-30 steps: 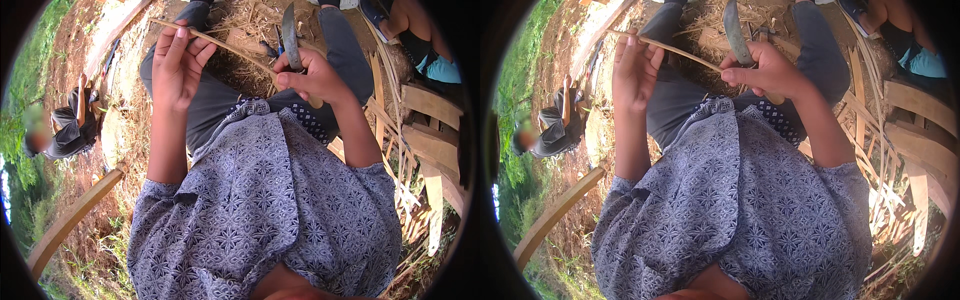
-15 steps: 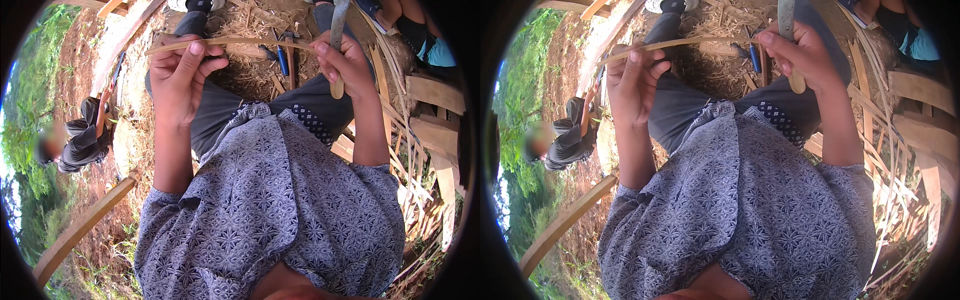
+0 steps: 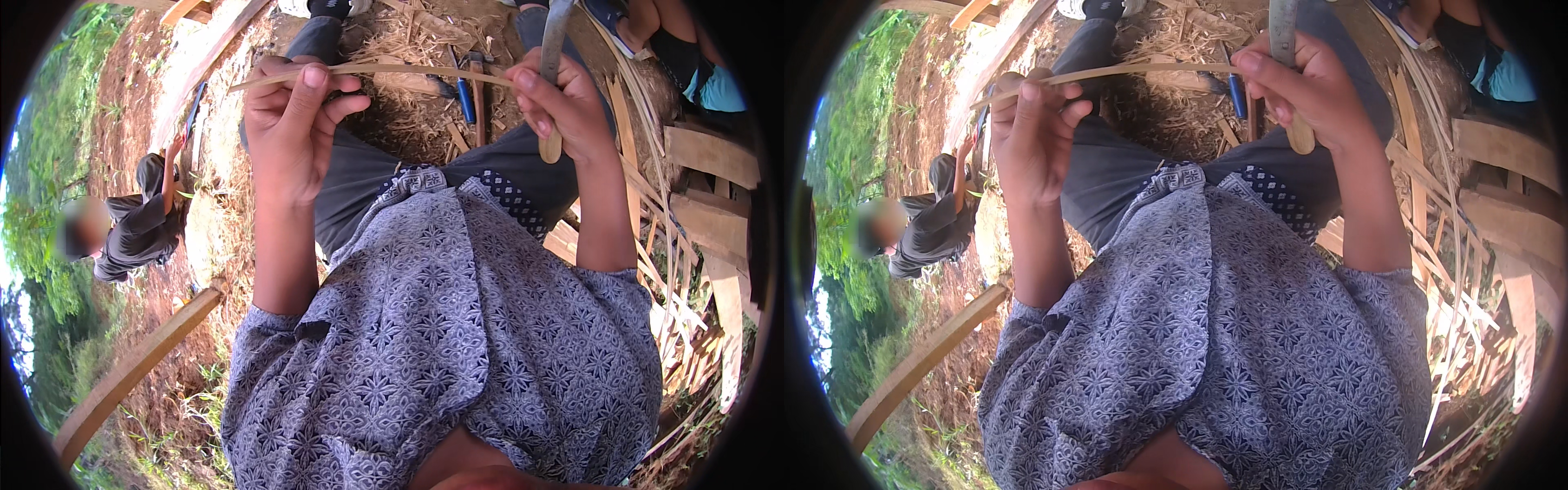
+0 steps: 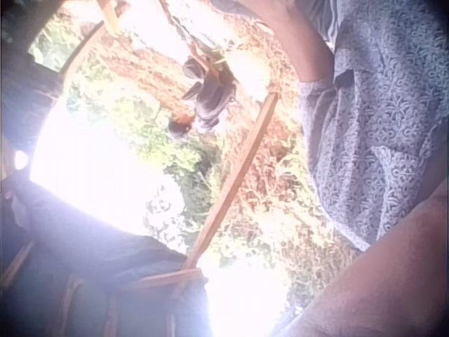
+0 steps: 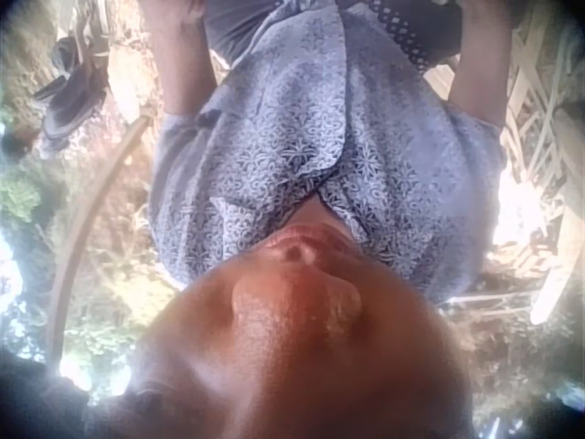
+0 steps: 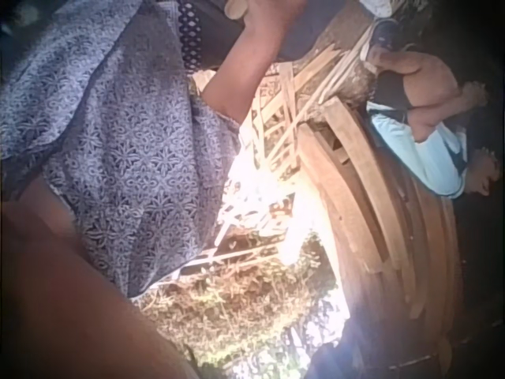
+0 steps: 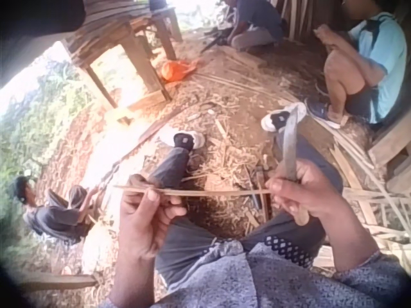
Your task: The person sits on the ground outdoors and uses a curved knife to shave thin strips from a small wooden stick. They hold the stick in their left hand and carefully scrape the blade along its length to create fine wood shavings.
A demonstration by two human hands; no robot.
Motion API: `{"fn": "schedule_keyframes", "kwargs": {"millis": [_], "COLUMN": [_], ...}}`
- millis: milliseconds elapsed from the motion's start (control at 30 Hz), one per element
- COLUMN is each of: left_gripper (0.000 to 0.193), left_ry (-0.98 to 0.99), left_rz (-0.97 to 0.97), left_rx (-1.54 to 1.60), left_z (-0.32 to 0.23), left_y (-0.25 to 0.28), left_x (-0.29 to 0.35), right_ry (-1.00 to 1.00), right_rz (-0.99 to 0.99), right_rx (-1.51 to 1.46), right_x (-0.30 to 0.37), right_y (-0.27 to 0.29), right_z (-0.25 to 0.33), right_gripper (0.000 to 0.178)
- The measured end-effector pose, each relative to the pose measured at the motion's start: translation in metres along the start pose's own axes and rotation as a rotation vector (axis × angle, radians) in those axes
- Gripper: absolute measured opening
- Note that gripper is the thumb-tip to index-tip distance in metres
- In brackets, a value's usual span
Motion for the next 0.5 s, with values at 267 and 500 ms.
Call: {"fn": "schedule_keyframes", "kwargs": {"millis": [267,500], "left_gripper": [0.013,0.025], "left_ry": [-0.028,-0.064], "left_rz": [0.043,-0.170], "left_rx": [-0.105,-0.421], "left_z": [-0.006,-0.048], "left_y": [0.015,0.054], "left_x": [0.001,0.030], "right_ry": [-0.030,-0.228], "right_rz": [0.085,0.364], "right_rx": [-0.020,0.042], "right_x": [-0.013,-0.026], "right_y": [-0.006,-0.068], "right_z": [-0.007,-0.035], "right_gripper": [0.025,0.026]}}
Point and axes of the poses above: each hand's wrist, its own x-axis away from the middle knuckle, its own y-axis out of the back of the hand, z = x × y, the point moved 1 cm from there along -x, towards the middle knuckle, and after that the axes turned 13 degrees about x, right-handed, at the moved point
